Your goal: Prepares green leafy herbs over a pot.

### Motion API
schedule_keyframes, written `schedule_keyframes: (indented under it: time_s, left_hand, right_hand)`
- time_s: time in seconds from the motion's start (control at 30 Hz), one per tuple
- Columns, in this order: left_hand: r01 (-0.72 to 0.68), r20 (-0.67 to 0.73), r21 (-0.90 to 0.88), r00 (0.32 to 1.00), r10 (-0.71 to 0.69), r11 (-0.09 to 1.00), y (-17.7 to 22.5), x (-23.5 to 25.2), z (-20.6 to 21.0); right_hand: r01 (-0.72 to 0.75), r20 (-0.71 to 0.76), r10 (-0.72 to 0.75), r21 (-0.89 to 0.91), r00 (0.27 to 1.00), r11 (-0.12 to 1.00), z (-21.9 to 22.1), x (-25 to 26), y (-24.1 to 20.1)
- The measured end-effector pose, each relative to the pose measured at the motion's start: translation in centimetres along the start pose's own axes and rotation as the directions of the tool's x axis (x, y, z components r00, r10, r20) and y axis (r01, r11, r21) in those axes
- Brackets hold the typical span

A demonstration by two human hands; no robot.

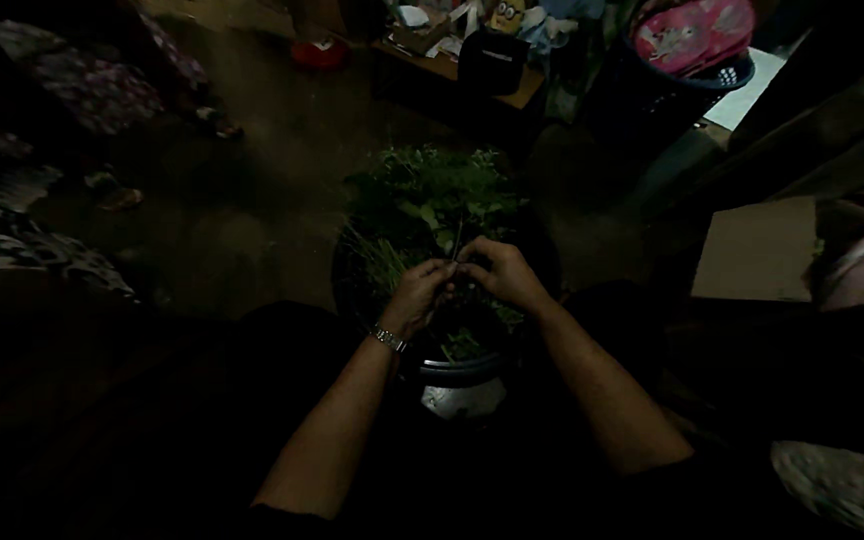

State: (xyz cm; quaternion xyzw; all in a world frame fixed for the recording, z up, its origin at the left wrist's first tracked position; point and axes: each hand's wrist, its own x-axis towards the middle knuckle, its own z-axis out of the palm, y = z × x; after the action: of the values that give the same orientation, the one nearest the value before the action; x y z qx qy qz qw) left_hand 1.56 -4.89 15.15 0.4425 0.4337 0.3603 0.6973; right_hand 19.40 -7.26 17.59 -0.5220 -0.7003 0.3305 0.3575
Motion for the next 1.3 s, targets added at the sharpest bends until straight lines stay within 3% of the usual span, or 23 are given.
schedule_keyframes:
  time_s: [0.2, 0.37, 0.5, 0.63, 0.73, 0.83, 0.97, 1.13, 1.3]
  left_hand:
    - [0.002, -0.061, 0.016, 0.998, -0.001, 1.0, -0.8, 0.6, -0.2]
    - [0.0, -0.091, 0.173, 0.996, 0.016, 0.985, -0.8, 0.4, -0.4]
    - [0.009, -0.2, 0.285, 0.979, 0.05, 0.958, -0.1, 0.6, -1.6]
    - [-0.015, -0.258, 0.431, 0.956, 0.139, 0.902, -0.6, 1.7, -4.8]
    - [0.027, -0.155, 0.59, 0.985, 0.081, 0.807, 0.1, 1.3, -5.3]
    - [0.005, -0.03, 0.712, 0.999, 0.024, 0.702, 0.5, 0.4, -4.5]
    - [-0.122, 0.132, 0.772, 0.991, 0.03, 0.623, 0.1, 0.5, -4.3]
    - [-0.203, 0.264, 0.799, 0.964, -0.027, 0.566, 0.0, 0.3, -4.0]
    - [-0.271, 0.341, 0.745, 0.94, 0.001, 0.609, 0.1, 0.1, -4.9]
  right_hand:
    - [-0.086, -0.031, 0.084, -0.094, 0.996, 0.992, 0.4, -1.0, -0.8]
    - [-0.175, -0.106, 0.161, -0.145, 0.981, 0.974, 1.1, -1.2, -1.6]
    - [-0.214, -0.149, 0.196, -0.117, 0.969, 0.97, 0.2, -1.4, -1.6]
    - [-0.139, -0.226, 0.127, -0.037, 0.966, 0.99, -2.3, -2.1, -0.4]
    - [-0.025, -0.26, -0.005, -0.112, 0.966, 0.993, -2.6, -1.6, 0.9]
    - [0.064, -0.203, -0.157, -0.404, 0.966, 0.913, -1.8, -0.8, 1.5]
    - [0.216, -0.069, -0.296, -0.533, 0.953, 0.818, 0.1, 0.2, 1.1]
    - [0.28, 0.267, -0.169, -0.461, 0.949, 0.842, 2.2, 1.4, 1.7]
    - [0.173, 0.394, -0.094, -0.171, 0.914, 0.97, 1.7, 1.5, 1.6]
